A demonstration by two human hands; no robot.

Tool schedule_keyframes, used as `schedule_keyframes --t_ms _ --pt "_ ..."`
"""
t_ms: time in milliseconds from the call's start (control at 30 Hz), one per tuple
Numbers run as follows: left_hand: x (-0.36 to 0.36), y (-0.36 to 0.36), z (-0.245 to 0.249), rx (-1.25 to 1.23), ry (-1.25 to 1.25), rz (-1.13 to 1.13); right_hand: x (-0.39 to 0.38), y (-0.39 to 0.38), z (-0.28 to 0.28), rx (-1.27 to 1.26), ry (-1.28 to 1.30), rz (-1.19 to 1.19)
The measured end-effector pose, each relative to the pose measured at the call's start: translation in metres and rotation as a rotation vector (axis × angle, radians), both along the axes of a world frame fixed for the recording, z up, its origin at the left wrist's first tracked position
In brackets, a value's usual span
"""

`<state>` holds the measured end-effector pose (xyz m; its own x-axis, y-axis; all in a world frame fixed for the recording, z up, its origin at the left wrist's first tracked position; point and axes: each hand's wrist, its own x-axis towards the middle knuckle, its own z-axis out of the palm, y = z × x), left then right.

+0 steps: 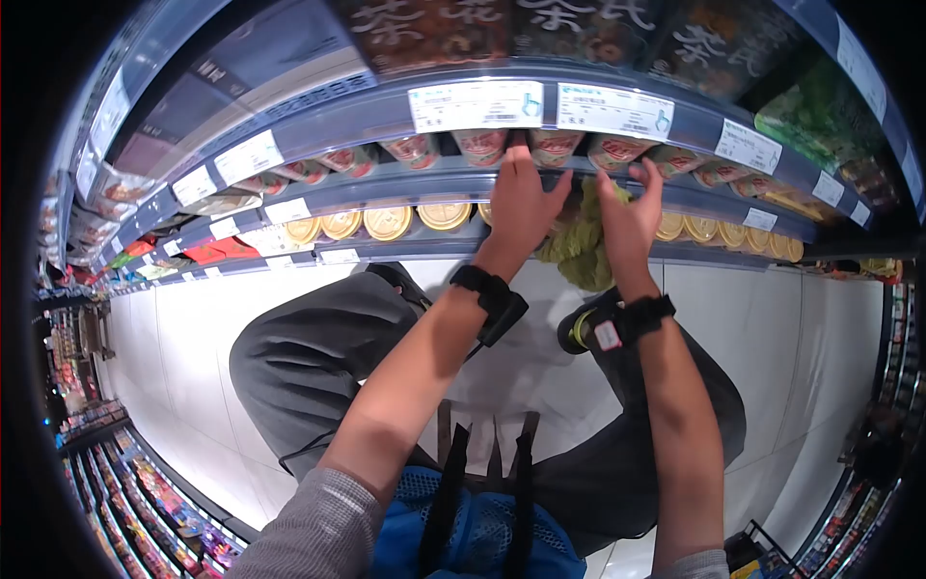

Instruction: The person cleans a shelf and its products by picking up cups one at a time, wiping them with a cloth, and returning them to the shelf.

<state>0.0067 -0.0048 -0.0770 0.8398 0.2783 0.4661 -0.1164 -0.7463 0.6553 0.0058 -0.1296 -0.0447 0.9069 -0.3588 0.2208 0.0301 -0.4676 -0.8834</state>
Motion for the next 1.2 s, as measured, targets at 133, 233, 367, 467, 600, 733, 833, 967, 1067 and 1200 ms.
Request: schedule_keyframes --t_ms 133,233,367,467,600,733,833,967,1067,1200 --pt "-0.034 0.026 0.023 -0.154 -0.094 -0.14 -0.026 0.019 0.004 0.054 -0.007 0.166" --pt "-0.047 0.066 0.025 -0.16 -0.23 -0.021 -0.029 0.055 0.012 0.038 -0.017 0.293" --pt "-0.038 0.101 0.046 -0.197 -0.221 0.259 -0.019 0.102 0.013 -0.151 -0.12 0.279" --pt "-0.023 0.113 0.042 -0.241 -0.205 0.255 -0.007 0.12 0.014 -0.094 -0.076 0.242" --pt "-0.005 0.118 0.031 -0.353 -0.125 0.277 0.009 0.133 0.004 -0.067 -0.121 0.199" --pt "-0.003 0.126 0.025 -0.332 -0.027 0.241 0.016 0.133 0.004 -0.111 -0.128 0.244" --pt "-0.009 0.134 0.022 -0.251 0.027 0.221 0.013 0.134 0.01 -0.138 -0.129 0.293" --pt "-0.01 0.139 0.024 -0.249 0.098 0.196 0.012 0.135 0.008 -0.079 -0.116 0.273" --pt "-0.011 0.138 0.022 -0.241 0.083 0.181 0.014 0.136 0.008 -0.053 -0.107 0.27" --pt "-0.011 0.138 0.018 -0.242 0.069 0.167 0.016 0.139 0.004 -0.089 -0.057 0.252"
